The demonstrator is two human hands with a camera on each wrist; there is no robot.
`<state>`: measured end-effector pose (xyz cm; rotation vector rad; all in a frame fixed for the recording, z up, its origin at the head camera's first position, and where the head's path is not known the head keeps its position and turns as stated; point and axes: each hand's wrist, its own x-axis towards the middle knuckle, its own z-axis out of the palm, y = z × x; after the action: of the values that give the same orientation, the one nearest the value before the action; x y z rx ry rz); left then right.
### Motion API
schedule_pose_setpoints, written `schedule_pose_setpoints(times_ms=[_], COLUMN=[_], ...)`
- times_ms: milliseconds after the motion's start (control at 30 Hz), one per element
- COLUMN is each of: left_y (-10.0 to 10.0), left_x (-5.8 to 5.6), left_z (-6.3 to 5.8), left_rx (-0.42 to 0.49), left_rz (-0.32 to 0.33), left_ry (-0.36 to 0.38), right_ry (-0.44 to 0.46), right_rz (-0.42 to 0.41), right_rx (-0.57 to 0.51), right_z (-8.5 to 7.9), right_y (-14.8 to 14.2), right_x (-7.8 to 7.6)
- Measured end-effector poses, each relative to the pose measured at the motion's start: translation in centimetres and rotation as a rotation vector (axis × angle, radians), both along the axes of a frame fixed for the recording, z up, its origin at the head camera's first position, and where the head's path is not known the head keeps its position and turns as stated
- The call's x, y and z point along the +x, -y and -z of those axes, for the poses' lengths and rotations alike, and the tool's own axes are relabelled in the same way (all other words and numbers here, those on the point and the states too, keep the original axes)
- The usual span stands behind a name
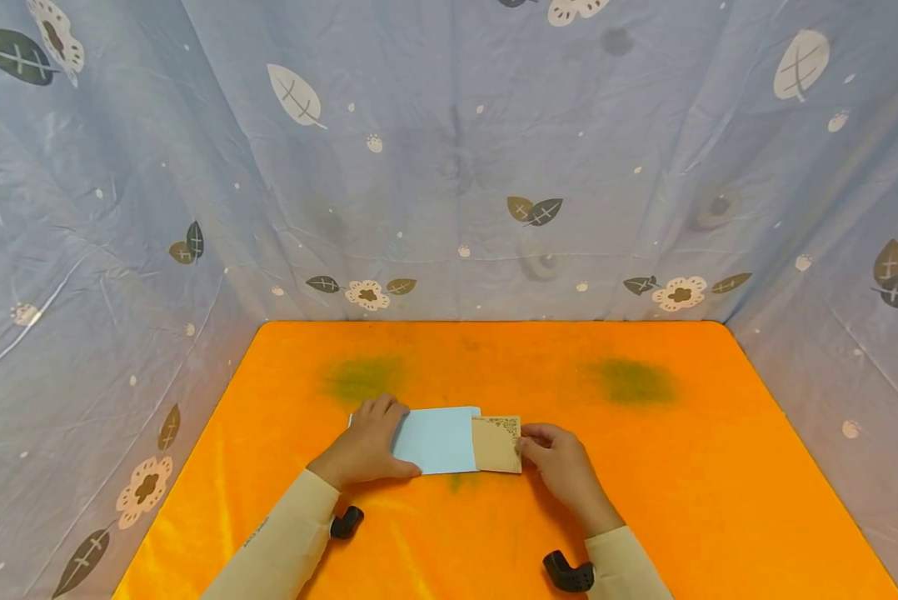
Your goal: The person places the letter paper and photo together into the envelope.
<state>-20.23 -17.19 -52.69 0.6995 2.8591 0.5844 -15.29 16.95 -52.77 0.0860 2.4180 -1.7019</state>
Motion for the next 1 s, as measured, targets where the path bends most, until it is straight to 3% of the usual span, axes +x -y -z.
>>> schedule_pose_setpoints(times_ms=[567, 1000], left_y=[-0.1, 0.0], left_x=[0.0, 0.0], left_z=[-0.1, -0.2], left_rx=[-0.005, -0.004], left_rz=[-0.002, 0.005], left_ry=[0.003, -0.007], right_ry=[0.013, 0.056], right_rz=[-0.026, -0.028], right_rx=[-0.002, -0.103], right_z=[-0.2, -0.1], right_y=[0.4, 1.1], right_x=[0.0, -0.1])
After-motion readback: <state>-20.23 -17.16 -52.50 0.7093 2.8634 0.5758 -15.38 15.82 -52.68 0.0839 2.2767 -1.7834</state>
